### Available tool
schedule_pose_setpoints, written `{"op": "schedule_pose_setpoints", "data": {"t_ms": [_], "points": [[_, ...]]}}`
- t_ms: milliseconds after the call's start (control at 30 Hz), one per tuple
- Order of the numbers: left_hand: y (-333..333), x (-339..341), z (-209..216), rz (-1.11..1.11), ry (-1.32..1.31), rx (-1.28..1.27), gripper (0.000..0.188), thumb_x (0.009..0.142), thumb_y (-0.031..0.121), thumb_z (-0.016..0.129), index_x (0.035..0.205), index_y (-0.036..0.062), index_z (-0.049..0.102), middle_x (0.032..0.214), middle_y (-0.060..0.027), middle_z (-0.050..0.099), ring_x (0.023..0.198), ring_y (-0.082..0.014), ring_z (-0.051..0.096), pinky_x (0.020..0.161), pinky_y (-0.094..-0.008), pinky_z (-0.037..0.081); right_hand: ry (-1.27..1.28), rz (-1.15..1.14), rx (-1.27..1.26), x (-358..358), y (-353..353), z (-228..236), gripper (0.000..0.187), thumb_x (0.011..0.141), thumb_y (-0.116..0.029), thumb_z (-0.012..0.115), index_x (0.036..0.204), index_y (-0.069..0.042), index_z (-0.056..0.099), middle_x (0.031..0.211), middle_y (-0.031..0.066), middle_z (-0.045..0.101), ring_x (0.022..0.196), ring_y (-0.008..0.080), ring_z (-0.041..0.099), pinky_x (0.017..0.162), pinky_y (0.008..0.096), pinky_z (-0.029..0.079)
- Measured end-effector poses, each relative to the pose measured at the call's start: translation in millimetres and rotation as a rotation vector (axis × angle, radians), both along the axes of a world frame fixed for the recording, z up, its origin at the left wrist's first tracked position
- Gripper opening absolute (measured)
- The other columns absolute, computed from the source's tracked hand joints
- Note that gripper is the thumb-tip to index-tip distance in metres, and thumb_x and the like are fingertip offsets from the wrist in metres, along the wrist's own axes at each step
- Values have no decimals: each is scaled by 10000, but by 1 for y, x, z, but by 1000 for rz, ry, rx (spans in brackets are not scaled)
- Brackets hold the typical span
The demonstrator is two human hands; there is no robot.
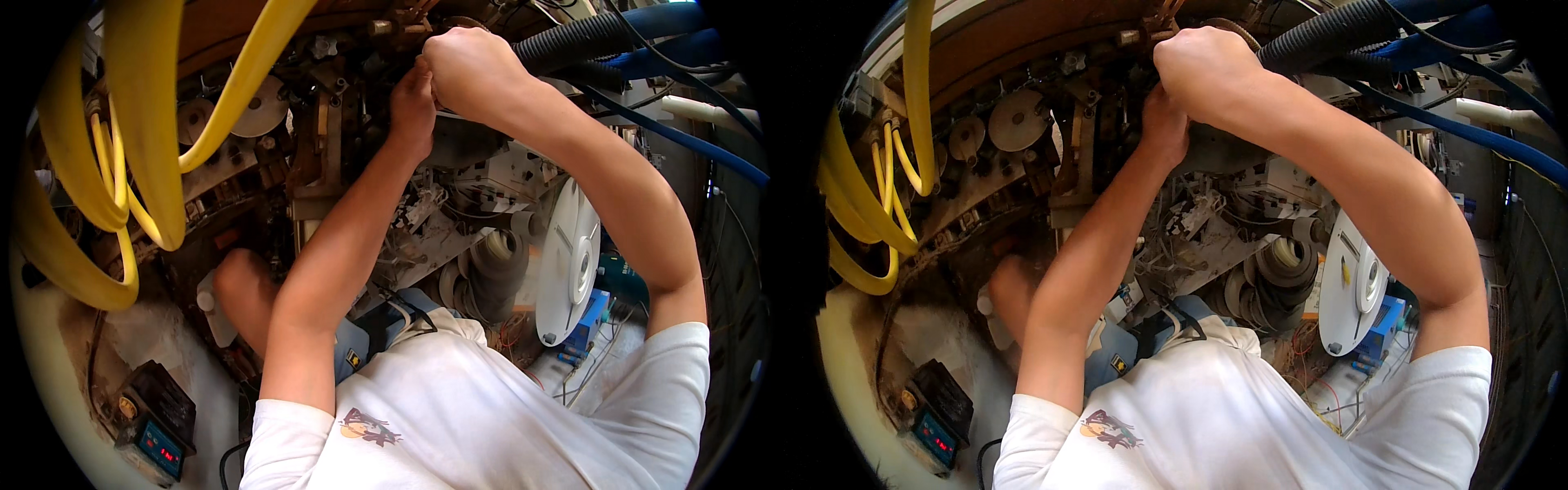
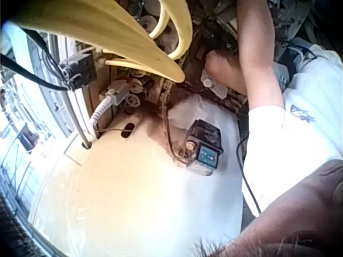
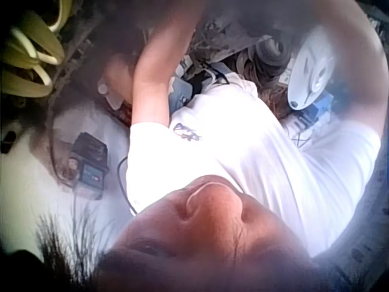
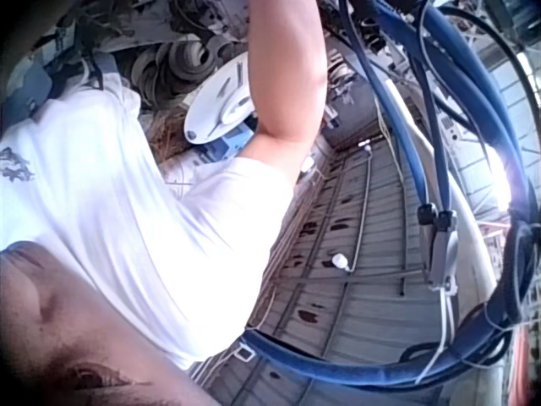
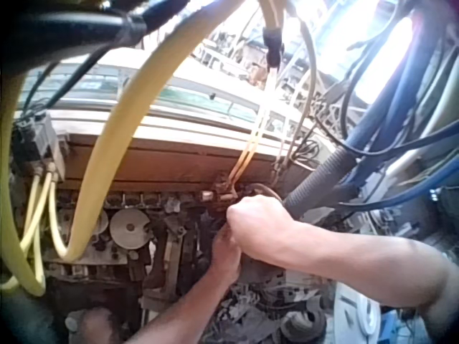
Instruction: The person kneels on the floor and uses a red screwdriver to loosen screws on a metal component of a large machine. They then use yellow pliers to cut a wire and strip the ends. Finally, they manipulate a large metal plate attached to the machinery.
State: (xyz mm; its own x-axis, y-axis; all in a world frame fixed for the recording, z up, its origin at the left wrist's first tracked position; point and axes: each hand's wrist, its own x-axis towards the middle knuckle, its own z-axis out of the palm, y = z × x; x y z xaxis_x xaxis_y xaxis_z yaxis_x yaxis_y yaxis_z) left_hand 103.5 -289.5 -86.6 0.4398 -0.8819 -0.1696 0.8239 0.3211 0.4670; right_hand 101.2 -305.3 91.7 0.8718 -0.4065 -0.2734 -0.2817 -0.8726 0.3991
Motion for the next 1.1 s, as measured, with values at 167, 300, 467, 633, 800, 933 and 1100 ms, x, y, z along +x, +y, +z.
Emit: {"op": "schedule_pose_setpoints", "data": {"t_ms": [167, 300, 467, 633, 800, 933, 1100], "points": [[-2, 2, -8, 3, -7, -12, 327, 988, 234, 667, 1265, 72, 607, 1028, 7, 650, 833, -101, 583, 703, -299, 459, 14, 0, 7, 3, -3, -5, 153, 766, -69, 705, 904, -35, 763, 940, 179, 752, 904, 350, 743, 772, 413, 608], [1, -6, 3, 52, 45, 81, 316, 1018, 309, 620, 1232, 77, 626, 970, 6, 644, 835, -110, 589, 726, -307, 468, 31, -97, 35, 0, -2, -15, 168, 745, -63, 721, 906, -31, 757, 943, 189, 747, 904, 360, 740, 775, 422, 606], [-2, -6, 9, 41, -45, 37, 408, 1069, 450, 534, 1136, 80, 692, 898, 13, 668, 785, -100, 587, 734, -322, 481, -77, -34, 23, -15, -6, 4, 164, 717, -71, 751, 874, -24, 739, 885, 179, 741, 871, 350, 735, 754, 425, 601], [3, -5, 11, -16, -123, 24, 415, 1042, 461, 578, 1074, 71, 718, 935, -13, 723, 828, -115, 658, 744, -323, 492, -135, 19, 72, -43, -9, 10, 139, 779, -126, 737, 880, -31, 723, 857, 181, 733, 846, 356, 723, 753, 434, 589], [15, -4, 16, -99, -376, -6, 435, 1022, 439, 610, 924, 37, 748, 864, -29, 749, 800, -102, 686, 745, -294, 504, -386, -118, 224, -88, 10, 18, 198, 879, -144, 659, 1023, -12, 689, 892, 199, 720, 840, 393, 703, 757, 454, 565], [30, -23, 10, -316, -801, -173, 399, 973, 412, 670, 924, 29, 770, 794, -48, 731, 745, -101, 648, 700, -313, 523, -669, -491, 436, -179, 39, 10, 379, 935, -200, 657, 1260, -4, 650, 1086, 260, 704, 983, 397, 704, 850, 403, 550], [67, -61, 21, -816, -1477, -196, 286, 930, 277, 707, 1023, 11, 750, 922, -157, 754, 839, -233, 714, 771, -374, 544, -817, -1046, 448, -380, 95, -67, 349, 954, -213, 672, 1210, 23, 647, 1040, 182, 732, 967, 290, 695, 887, 364, 521]]}}
